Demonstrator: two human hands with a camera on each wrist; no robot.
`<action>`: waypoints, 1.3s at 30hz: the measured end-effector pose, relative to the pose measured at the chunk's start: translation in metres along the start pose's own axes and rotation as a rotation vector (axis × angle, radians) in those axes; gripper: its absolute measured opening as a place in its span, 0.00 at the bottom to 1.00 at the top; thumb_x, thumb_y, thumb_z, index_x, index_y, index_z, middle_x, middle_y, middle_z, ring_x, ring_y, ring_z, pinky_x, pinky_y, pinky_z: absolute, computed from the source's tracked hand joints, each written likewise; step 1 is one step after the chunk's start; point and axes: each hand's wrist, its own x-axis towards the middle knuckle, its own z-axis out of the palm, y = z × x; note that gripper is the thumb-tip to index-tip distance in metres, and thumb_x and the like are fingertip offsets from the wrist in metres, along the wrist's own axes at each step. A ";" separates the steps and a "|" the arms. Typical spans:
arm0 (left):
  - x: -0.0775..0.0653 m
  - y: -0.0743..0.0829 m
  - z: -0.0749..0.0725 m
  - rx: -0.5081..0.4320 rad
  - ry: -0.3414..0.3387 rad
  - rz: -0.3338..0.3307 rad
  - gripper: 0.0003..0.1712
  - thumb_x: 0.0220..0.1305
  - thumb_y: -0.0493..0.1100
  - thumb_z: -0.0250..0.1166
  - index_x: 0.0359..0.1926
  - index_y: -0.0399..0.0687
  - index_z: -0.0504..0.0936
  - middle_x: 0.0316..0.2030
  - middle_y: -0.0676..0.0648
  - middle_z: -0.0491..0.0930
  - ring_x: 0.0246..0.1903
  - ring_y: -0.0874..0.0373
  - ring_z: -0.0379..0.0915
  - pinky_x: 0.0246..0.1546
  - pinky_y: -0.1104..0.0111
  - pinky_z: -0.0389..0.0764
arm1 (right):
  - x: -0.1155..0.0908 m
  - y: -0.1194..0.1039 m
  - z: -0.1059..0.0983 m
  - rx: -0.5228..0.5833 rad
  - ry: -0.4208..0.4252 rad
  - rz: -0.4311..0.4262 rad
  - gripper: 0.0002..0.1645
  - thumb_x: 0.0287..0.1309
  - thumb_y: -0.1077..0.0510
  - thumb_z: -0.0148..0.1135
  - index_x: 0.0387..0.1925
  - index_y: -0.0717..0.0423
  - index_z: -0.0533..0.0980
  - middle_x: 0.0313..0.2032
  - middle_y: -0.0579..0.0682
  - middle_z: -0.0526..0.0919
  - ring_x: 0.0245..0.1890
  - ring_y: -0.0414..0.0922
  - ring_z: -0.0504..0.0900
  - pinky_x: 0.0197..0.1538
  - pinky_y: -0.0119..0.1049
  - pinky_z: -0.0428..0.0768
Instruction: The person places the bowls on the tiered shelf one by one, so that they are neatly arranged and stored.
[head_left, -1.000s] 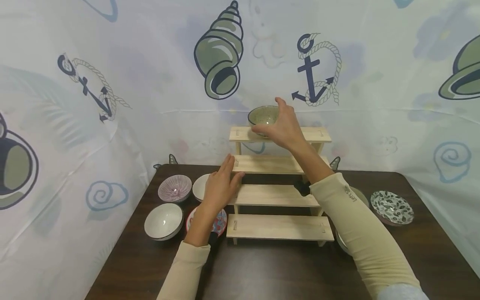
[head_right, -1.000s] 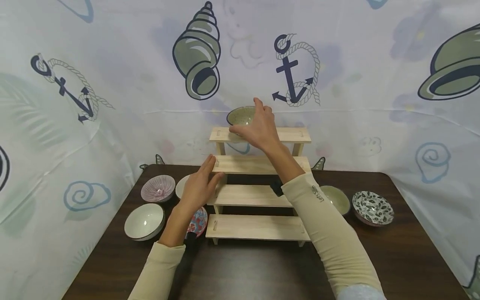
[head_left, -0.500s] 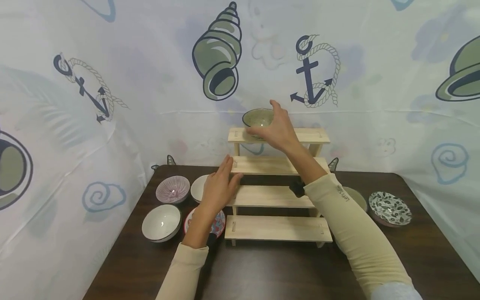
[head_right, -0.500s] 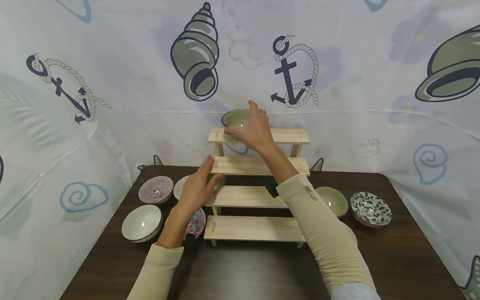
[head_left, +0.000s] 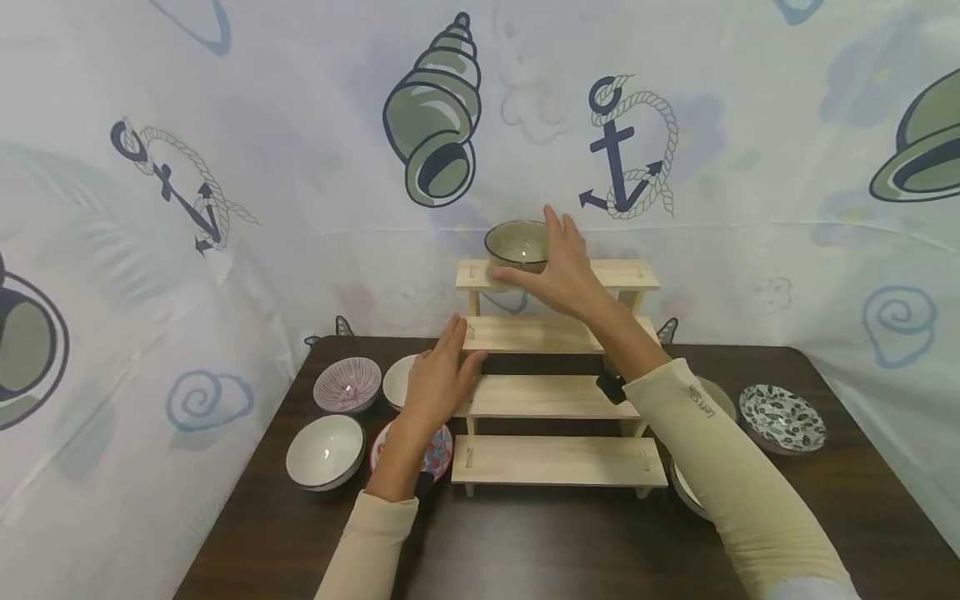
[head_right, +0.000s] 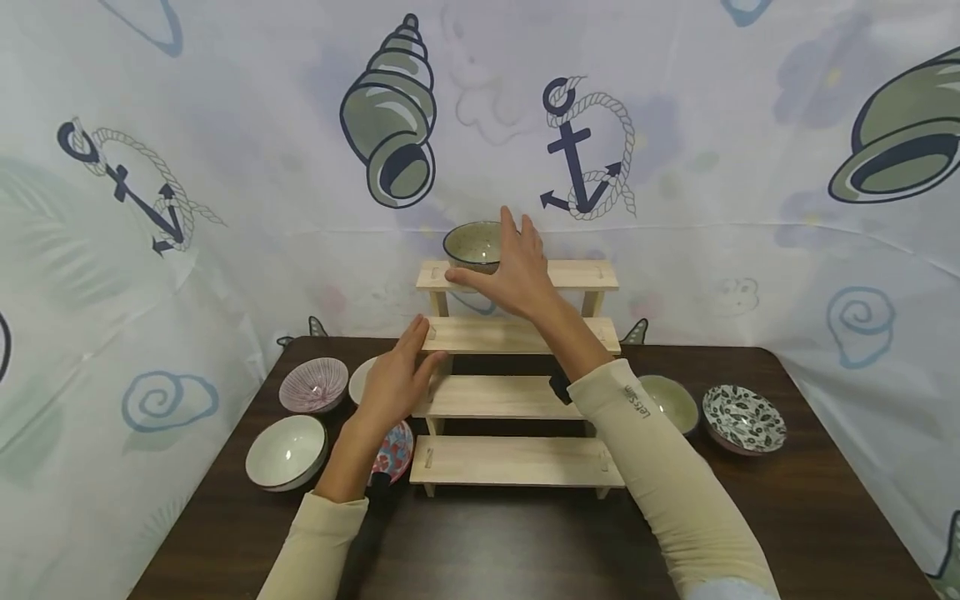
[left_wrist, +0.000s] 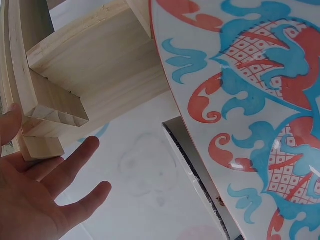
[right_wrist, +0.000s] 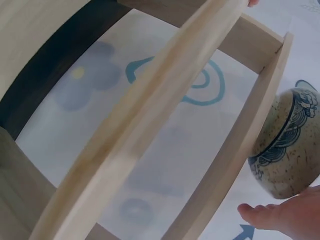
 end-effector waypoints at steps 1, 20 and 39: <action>-0.001 0.000 0.001 -0.001 0.000 -0.002 0.41 0.79 0.61 0.54 0.81 0.45 0.57 0.82 0.45 0.53 0.71 0.39 0.69 0.70 0.40 0.68 | -0.003 0.002 0.000 -0.006 -0.001 -0.001 0.76 0.51 0.25 0.70 0.84 0.45 0.34 0.83 0.61 0.35 0.84 0.60 0.37 0.80 0.65 0.52; -0.042 -0.010 -0.001 0.017 0.024 -0.053 0.40 0.77 0.59 0.57 0.79 0.43 0.61 0.80 0.43 0.58 0.67 0.35 0.73 0.65 0.38 0.72 | -0.087 0.042 -0.009 0.073 0.045 0.014 0.74 0.55 0.29 0.71 0.83 0.37 0.31 0.84 0.53 0.33 0.83 0.57 0.37 0.75 0.75 0.52; -0.007 0.001 0.000 0.004 0.042 0.022 0.39 0.78 0.60 0.55 0.79 0.44 0.61 0.80 0.43 0.59 0.66 0.35 0.74 0.65 0.40 0.74 | -0.132 0.088 -0.035 -0.021 0.133 0.027 0.73 0.56 0.36 0.74 0.84 0.49 0.36 0.82 0.62 0.40 0.81 0.65 0.42 0.72 0.77 0.53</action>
